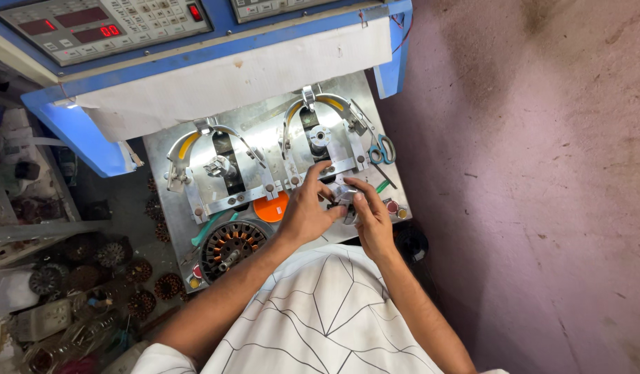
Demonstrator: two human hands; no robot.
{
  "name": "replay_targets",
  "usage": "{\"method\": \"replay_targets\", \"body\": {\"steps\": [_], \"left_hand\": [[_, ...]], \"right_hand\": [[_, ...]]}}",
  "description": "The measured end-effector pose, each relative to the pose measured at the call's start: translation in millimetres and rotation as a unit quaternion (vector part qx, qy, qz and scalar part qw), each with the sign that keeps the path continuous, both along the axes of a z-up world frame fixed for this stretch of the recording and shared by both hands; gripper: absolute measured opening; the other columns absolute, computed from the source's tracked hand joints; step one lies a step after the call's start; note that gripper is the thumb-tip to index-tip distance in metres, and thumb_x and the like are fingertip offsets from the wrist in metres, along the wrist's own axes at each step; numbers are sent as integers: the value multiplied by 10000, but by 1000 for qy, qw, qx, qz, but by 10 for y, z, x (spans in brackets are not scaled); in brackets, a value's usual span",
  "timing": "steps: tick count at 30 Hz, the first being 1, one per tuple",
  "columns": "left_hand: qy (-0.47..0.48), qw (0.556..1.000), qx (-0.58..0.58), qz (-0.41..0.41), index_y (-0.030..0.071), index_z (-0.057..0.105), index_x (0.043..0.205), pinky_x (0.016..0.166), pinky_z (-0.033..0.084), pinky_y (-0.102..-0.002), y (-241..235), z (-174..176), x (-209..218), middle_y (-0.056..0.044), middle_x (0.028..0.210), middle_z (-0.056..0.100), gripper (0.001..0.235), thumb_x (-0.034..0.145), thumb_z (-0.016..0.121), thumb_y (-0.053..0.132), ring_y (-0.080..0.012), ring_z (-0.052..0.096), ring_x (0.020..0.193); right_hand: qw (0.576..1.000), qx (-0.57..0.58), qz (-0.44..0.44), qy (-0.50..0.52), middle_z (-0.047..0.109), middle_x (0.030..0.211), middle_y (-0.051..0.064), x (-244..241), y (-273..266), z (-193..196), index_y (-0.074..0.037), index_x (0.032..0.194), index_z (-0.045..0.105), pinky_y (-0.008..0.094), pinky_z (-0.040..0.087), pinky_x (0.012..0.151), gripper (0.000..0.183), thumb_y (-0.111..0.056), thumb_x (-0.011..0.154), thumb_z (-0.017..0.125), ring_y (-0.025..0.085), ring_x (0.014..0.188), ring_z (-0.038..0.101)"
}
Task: The person uses an allen key to tighten screws on a metal motor component, then places it into an industrial winding machine to continue the assembly.
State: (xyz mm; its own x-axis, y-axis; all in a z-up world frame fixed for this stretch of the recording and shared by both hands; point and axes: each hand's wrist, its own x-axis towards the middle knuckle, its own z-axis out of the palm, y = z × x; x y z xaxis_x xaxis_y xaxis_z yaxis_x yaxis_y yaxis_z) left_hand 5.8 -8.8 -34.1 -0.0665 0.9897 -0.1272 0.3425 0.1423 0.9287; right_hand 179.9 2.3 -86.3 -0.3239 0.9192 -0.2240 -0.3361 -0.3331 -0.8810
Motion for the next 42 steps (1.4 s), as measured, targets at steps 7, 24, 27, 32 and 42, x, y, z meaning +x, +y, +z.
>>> {"method": "replay_targets", "body": {"steps": [7,24,27,32,42], "left_hand": [[110,994,-6,16,46,654,1179,803,541,-478,-141,-581,142,-181,972,715,476,762,832,191,-370,704,895],[235,971,8,-44,-42,655,993,808,551,-543,156,-1671,540,-275,965,674,261,755,669,65,-446,647,954],[253,966,15,-46,-26,650,1003,819,553,-538,141,-1623,558,-261,967,676,247,786,681,88,-436,651,963],[248,966,-50,-53,28,592,1123,835,539,-543,126,-1458,627,-210,1039,652,460,761,797,225,-421,621,1030],[207,971,-123,-16,68,529,1285,903,521,-507,116,-1414,729,-177,1250,466,750,658,908,227,-412,556,1124]], "right_hand": [[971,-205,-7,-119,644,1044,49,-7,60,-625,-128,1169,550,374,553,747,227,-297,1028,608,167,909,633],[835,70,-5,-545,711,973,107,195,212,-1381,-143,1159,743,360,542,781,215,-228,996,633,229,876,688],[785,260,-21,-562,666,1013,106,215,361,-1331,-97,1024,766,405,535,796,156,-143,881,724,279,956,645],[760,333,55,-556,652,983,93,218,690,-1342,-53,853,711,444,515,872,53,-89,825,738,311,1028,592],[900,209,-23,-383,654,964,118,734,650,-1213,-4,987,530,367,539,742,116,72,933,600,257,852,674]]}}
